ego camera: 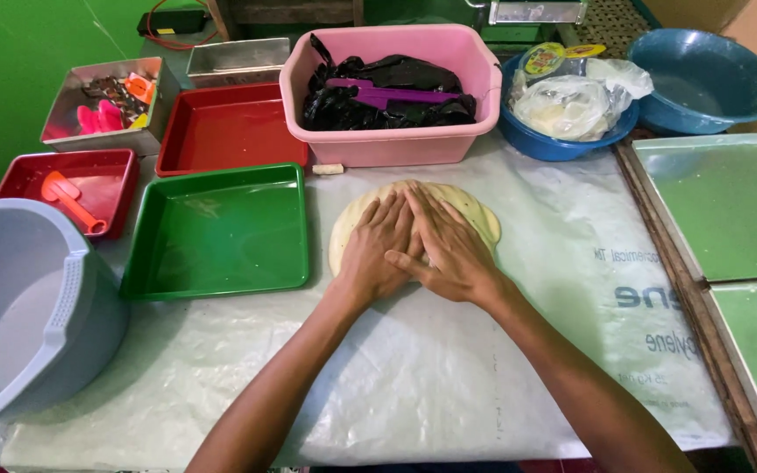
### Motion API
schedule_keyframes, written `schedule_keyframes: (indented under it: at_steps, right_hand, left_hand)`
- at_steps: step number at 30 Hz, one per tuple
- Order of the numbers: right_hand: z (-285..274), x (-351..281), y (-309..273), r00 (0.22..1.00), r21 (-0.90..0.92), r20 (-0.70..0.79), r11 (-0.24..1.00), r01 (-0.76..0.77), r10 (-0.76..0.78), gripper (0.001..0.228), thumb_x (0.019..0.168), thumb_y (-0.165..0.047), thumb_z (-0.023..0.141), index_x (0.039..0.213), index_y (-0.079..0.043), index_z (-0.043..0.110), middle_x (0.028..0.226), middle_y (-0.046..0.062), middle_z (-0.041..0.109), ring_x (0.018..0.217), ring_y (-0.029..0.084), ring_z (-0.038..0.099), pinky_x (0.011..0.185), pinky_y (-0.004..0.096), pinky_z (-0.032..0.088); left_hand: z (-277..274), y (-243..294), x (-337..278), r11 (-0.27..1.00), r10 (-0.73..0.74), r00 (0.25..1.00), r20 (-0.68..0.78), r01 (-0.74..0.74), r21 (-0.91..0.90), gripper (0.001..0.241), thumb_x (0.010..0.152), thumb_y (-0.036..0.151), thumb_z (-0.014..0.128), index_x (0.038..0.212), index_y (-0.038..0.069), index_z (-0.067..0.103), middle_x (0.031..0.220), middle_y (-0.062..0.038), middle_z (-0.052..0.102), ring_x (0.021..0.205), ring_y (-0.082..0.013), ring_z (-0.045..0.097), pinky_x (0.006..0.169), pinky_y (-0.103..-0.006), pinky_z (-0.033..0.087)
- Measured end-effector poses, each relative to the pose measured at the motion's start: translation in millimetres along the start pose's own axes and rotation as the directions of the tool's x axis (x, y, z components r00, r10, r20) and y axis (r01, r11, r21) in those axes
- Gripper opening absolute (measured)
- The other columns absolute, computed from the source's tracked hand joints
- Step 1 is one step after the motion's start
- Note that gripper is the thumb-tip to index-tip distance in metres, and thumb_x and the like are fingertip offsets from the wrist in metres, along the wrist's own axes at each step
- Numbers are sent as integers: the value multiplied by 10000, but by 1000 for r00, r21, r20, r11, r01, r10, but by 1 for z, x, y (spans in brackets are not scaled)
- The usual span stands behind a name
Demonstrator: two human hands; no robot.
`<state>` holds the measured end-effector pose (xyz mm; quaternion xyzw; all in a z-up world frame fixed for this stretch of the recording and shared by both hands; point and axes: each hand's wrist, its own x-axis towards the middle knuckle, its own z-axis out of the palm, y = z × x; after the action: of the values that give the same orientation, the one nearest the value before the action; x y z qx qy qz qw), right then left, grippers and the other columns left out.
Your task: Kneading and portioning dough on a workbench.
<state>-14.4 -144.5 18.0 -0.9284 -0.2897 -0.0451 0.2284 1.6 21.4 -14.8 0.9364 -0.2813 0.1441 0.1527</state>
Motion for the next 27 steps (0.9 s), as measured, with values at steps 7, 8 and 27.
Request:
schedule_keyframes:
  at_steps: [7, 8, 27]
  right_hand:
    - [13, -6, 5, 999, -64, 7, 997, -44, 44, 1038, 951, -703, 491, 1601, 53, 198, 1595, 313, 353, 1499, 427, 331, 1249, 549, 169]
    - [15, -8, 5, 999, -60, 18, 997, -41, 42, 1009, 954, -656, 514, 1603, 50, 199, 1604, 306, 342, 1508, 425, 311, 1248, 559, 148]
    - [-13, -45, 117, 777, 438, -162, 750, -496, 608, 242, 976, -173, 628, 1156, -150, 788, 1096, 140, 771, 1102, 300, 707, 921, 437, 573]
  left_hand:
    - [-4, 10, -9, 999, -38, 999, 22, 39, -8, 659, 1000, 432, 375, 1518, 27, 423, 1543, -215, 490, 1478, -342, 417, 1238, -475, 255]
    - [-4, 12, -12, 998, -50, 998, 48, 48, 38, 674, 994, 438, 359, 1524, 25, 412, 1558, -214, 472, 1490, -339, 397, 1240, -473, 244]
    - [-17, 61, 41, 990, -90, 979, 181, 107, -86, 656, 1013, 407, 315, 1518, 13, 455, 1596, -243, 398, 1513, -374, 336, 1229, -629, 115]
